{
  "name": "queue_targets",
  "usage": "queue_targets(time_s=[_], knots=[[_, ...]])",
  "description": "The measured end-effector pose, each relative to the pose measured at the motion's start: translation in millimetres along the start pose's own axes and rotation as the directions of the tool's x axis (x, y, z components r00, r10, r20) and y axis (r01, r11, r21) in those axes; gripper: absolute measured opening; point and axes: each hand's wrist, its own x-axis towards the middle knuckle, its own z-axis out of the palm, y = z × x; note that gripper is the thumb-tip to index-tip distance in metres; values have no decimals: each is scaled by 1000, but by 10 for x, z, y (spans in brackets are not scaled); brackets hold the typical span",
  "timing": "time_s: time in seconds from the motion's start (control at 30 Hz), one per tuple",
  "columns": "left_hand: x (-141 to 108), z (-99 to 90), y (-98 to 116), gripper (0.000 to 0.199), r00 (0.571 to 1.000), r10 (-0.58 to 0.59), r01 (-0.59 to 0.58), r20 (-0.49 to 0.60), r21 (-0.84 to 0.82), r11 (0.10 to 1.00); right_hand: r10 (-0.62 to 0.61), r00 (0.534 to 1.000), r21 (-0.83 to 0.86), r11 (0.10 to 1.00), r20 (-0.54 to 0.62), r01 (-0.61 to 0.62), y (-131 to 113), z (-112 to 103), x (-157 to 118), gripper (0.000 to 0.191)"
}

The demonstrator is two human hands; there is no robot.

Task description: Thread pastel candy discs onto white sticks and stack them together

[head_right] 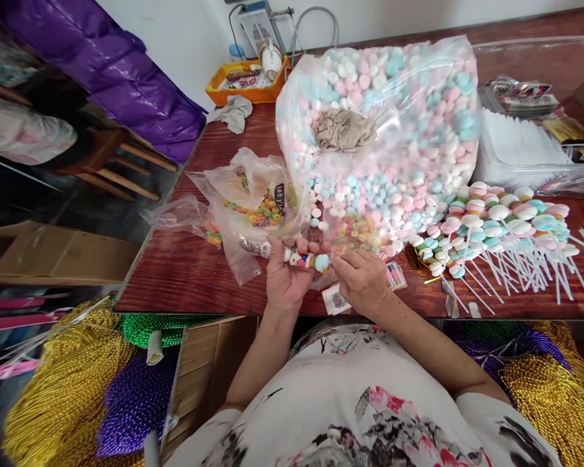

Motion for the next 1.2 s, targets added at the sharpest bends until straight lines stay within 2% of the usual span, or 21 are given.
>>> queue_targets(time_s=[0.13, 0.3, 0.43, 0.5, 0.63, 0.7, 0.77, 0.83, 0.9, 0.97, 1.03, 1.07, 1.13, 1.2], knots=[[9, 20, -61, 44, 999, -24, 21, -41, -69, 997, -82, 994, -80, 994, -71, 76, -50, 6, -2, 17], [91, -45, -76, 48, 991, -58, 39, -117, -157, 987, -139, 989, -89, 987, -42, 134, -103, 64, -56, 18], [108, -84, -95, 53, 990, -33, 15, -140, -124, 992, -127, 992, -88, 988, -18, 124, -90, 120, -75, 17], [73, -78, -130, 55, 994, -23, 17, -110, -58, 998, -70, 998, -70, 995, 6, 71, -71, 122, -57, 18], [-42, -32, -228, 54, 1000, 28, -27, -15, 56, 998, 10, 992, -6, 1000, 125, -10, -72, 106, -18, 20], [-81, -4, -273, 50, 998, 52, -55, 34, 72, 996, 44, 984, 65, 996, 172, -56, -98, 116, -15, 23], [-91, 18, -312, 48, 998, 57, -60, 41, 89, 994, 111, 969, 183, 971, 219, -153, -124, 141, -20, 24], [-80, 24, -340, 47, 998, 49, -51, 27, 107, 993, 206, 939, 340, 893, 277, -296, -133, 169, -22, 26], [-83, 1, -340, 47, 999, 26, -31, 38, 134, 990, 289, 899, 485, 766, 329, -423, -109, 178, -15, 28], [-144, -53, -285, 46, 997, 5, -21, 76, 210, 977, 326, 876, 563, 674, 355, -479, -34, 146, 3, 25], [-279, -117, -152, 43, 992, -27, -27, 123, 414, 910, 320, 884, 554, 691, 340, -464, 89, 62, 30, 21], [-365, -138, -58, 40, 990, -20, -60, 140, 547, 835, 316, 895, 513, 736, 316, -441, 162, 3, 47, 20], [-524, -130, 163, 30, 982, 56, -176, 178, 778, 603, 284, 926, 369, 856, 250, -362, 297, -128, 87, 20], [-598, -33, 376, 26, 948, 172, -317, 268, 846, 429, 181, 964, 194, 956, 196, -219, 380, -253, 135, 22]])
